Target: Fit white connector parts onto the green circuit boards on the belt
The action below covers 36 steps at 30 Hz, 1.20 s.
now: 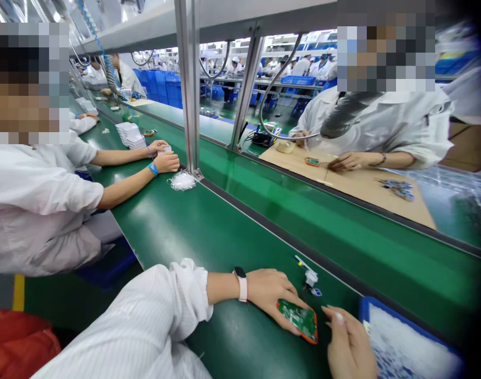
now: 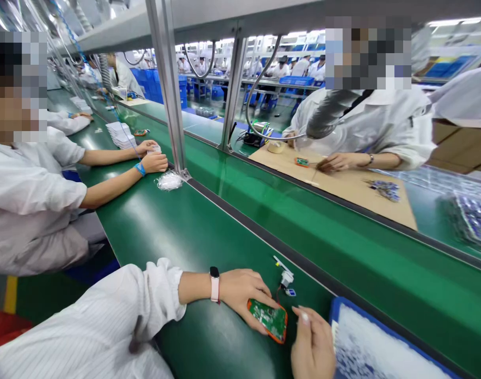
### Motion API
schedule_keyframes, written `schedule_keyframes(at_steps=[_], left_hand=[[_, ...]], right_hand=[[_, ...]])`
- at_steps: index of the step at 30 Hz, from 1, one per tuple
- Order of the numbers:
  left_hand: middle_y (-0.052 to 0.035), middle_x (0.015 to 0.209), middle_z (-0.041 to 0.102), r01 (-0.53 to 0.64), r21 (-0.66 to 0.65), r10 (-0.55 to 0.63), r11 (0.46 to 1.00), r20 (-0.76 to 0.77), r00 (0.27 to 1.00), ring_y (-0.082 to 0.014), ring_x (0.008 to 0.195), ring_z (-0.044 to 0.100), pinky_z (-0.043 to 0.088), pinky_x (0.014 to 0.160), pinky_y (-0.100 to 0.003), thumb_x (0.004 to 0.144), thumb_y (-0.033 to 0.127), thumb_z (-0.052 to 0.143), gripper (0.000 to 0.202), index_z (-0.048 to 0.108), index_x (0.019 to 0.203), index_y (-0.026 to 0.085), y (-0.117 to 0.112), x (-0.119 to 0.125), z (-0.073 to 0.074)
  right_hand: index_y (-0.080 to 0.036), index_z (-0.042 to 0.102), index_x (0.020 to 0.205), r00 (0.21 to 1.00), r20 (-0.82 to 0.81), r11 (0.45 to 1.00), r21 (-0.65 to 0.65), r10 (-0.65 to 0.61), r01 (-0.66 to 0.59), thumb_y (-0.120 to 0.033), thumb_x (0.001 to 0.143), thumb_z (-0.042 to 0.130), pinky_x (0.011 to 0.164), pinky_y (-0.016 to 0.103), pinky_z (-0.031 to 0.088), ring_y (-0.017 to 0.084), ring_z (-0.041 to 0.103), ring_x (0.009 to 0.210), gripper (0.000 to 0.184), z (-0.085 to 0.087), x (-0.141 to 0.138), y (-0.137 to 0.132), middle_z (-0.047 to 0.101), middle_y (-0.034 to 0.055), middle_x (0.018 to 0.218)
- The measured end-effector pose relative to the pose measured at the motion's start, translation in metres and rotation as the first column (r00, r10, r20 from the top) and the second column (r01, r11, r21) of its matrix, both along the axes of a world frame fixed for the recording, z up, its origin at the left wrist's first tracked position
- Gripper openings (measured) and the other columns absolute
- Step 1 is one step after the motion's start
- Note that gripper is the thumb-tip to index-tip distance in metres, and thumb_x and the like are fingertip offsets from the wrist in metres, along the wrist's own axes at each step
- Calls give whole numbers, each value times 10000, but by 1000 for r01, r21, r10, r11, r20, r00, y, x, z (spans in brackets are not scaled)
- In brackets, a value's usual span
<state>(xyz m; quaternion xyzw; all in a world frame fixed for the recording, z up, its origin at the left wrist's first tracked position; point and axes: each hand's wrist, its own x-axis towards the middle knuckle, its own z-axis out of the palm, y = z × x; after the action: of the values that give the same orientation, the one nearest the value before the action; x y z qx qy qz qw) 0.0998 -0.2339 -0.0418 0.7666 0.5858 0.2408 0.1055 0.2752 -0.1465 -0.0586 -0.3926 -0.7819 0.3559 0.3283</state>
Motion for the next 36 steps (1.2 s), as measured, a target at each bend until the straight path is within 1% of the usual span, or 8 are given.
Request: schedule_keyframes(at_steps=[11, 16, 21, 24, 26, 30, 32, 36], left_hand=[[-68, 1029, 704, -48, 81, 46, 996, 23, 999, -190, 819, 632, 469, 785, -286, 615, 616, 706, 592, 719, 985, 153, 3, -2, -5], [-78, 1048, 700, -129, 51, 113, 990, 242, 964, -191, 892, 644, 465, 858, -270, 603, 531, 758, 522, 719, 979, 172, 4, -12, 0], [-68, 1018, 707, -351, -15, 282, 936, 629, 724, -206, 947, 643, 482, 852, -284, 649, 426, 762, 460, 698, 1032, 179, 7, -41, 15], [-94, 1026, 700, -503, -59, 362, 862, 766, 531, -218, 932, 642, 499, 830, -313, 679, 398, 746, 459, 683, 1055, 144, 22, -67, 21], [-111, 1025, 696, -596, -38, 383, 802, 798, 465, -216, 904, 644, 510, 812, -331, 699, 384, 735, 452, 674, 1064, 126, 38, -87, 25], [-115, 1124, 653, -758, 215, 412, 616, 732, 543, -232, 1037, 603, 472, 932, -374, 711, 374, 732, 457, 651, 1101, 152, 72, -132, 34], [-118, 1210, 607, -776, 302, 532, 554, 589, 609, -244, 1147, 540, 412, 1015, -400, 729, 379, 720, 478, 624, 1147, 168, 85, -153, 34], [-144, 1226, 589, -727, 230, 665, 647, 296, 686, -273, 1156, 531, 411, 1012, -415, 697, 376, 747, 529, 616, 1158, 152, 94, -184, 18]], right_hand=[[-141, 610, 840, 1000, -14, 1000, 9, 3, -2, -707, 796, 351, 873, 464, 395, 275, 529, 926, 624, -1, 1, 0, 580, 126, 952], [-140, 611, 837, 1000, -31, 1000, 20, 1, -1, -691, 803, 360, 875, 464, 389, 275, 527, 932, 606, -1, 2, 0, 577, 124, 948], [-146, 613, 844, 997, -80, 999, 32, -3, 5, -629, 834, 373, 835, 443, 405, 265, 529, 924, 539, -1, 3, -2, 569, 119, 965], [-150, 619, 835, 996, -86, 999, 36, -3, 6, -601, 840, 385, 828, 434, 406, 257, 533, 914, 508, 1, 3, -4, 572, 115, 956], [-153, 622, 830, 996, -85, 1000, 30, -8, 10, -585, 842, 394, 827, 430, 405, 256, 535, 916, 489, 2, 2, -5, 574, 113, 952], [-158, 629, 818, 996, -86, 1000, 21, -8, 10, -556, 843, 410, 839, 426, 402, 253, 536, 929, 454, 2, 1, -4, 578, 111, 959], [-160, 630, 814, 996, -94, 1000, 21, -9, 11, -547, 843, 415, 840, 426, 405, 254, 537, 938, 444, 1, 1, -3, 580, 113, 961], [-161, 632, 811, 993, -116, 999, 35, -13, 17, -528, 846, 426, 835, 426, 410, 249, 542, 928, 423, -2, 1, -2, 589, 114, 947]])
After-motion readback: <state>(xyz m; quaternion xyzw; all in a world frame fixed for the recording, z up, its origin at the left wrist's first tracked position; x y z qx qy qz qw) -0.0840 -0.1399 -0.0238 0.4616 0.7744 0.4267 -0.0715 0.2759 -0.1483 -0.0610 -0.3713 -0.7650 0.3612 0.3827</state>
